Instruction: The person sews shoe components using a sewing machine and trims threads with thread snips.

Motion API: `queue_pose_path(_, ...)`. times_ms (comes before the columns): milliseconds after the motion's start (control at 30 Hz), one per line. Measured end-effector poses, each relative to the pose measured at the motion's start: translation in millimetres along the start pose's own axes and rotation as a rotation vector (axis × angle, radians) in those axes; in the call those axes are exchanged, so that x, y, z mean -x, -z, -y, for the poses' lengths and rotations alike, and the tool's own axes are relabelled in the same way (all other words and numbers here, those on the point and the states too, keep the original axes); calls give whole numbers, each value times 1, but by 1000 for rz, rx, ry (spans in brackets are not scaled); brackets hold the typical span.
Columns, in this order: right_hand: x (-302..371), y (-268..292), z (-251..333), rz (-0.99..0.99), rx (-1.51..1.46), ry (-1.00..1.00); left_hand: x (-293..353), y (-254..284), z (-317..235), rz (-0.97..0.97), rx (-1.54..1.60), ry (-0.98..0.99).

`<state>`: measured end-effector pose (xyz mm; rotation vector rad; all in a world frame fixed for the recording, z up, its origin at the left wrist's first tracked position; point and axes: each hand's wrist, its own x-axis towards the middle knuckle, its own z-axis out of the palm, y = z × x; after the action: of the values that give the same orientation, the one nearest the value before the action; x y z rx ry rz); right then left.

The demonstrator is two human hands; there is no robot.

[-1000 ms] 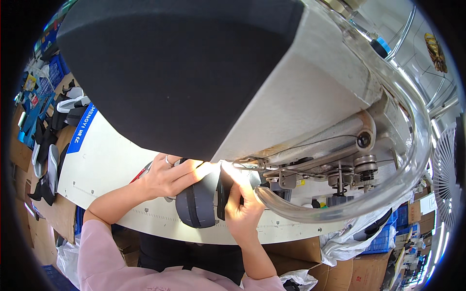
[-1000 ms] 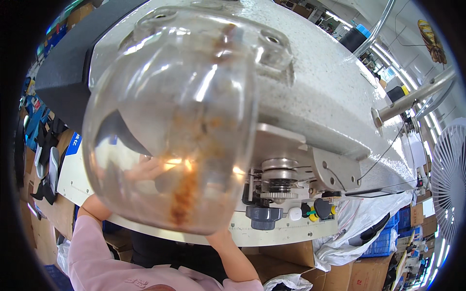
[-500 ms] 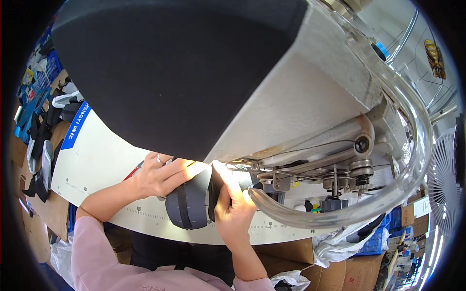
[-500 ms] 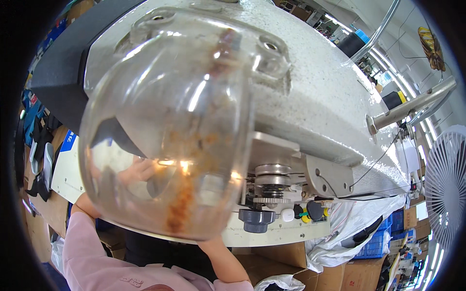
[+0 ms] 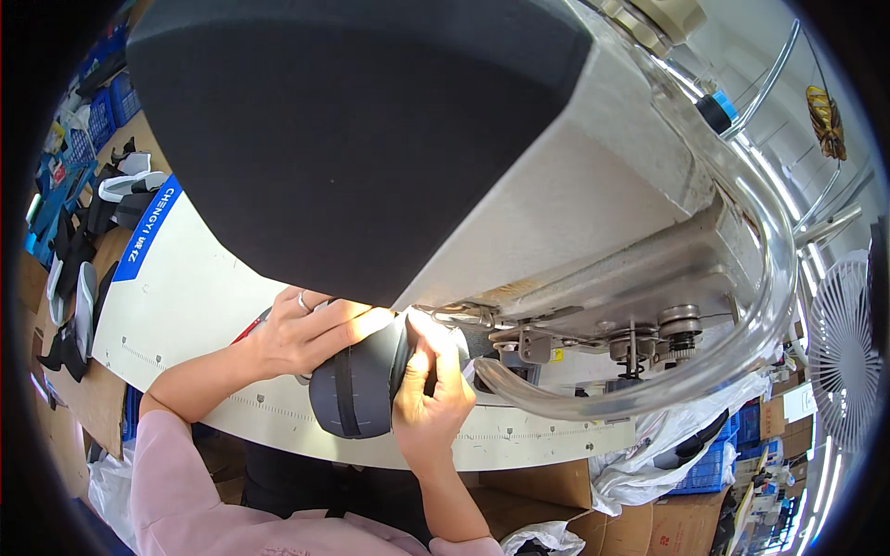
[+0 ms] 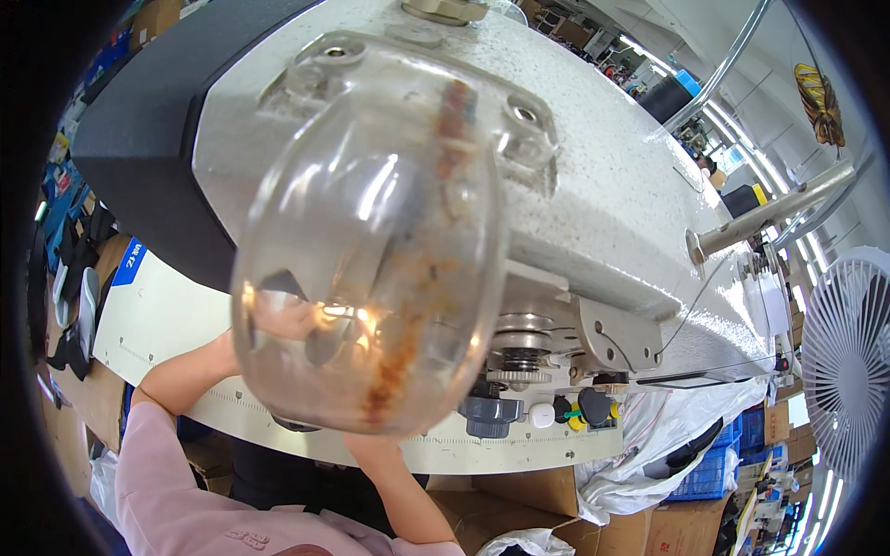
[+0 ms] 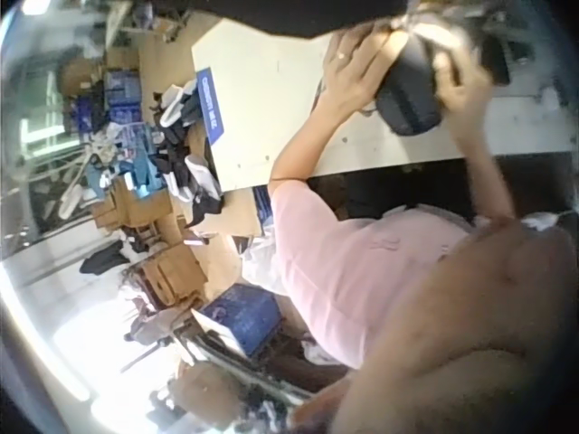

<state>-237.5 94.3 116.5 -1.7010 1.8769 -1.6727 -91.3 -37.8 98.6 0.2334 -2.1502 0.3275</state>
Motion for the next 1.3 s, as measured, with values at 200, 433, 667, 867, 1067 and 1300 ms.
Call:
queue_pose_path(200,-4,-7,-12,-82,-232,-103,-9,12,-3,39,170,23)
queue_pose_path(433,-3,-4,-5,-150,-441,-320,-31,30,-20,-172,226,-30)
queue_pose_path(667,-6,-1,1,-75,-390,-301,-32,23,-17,-158,198,-14)
queue_pose_path(867,-3,-3,0,-86,-391,-283,-32,22,-14,-132,219,4)
queue_pose_path(1067,-3,-6,-4,-64,-346,-323,-27,16,-10,-119,255,58)
queue_pose_path(1300,-9,-4,7,-64,-375,-291,-10,5,2,-22,304,64)
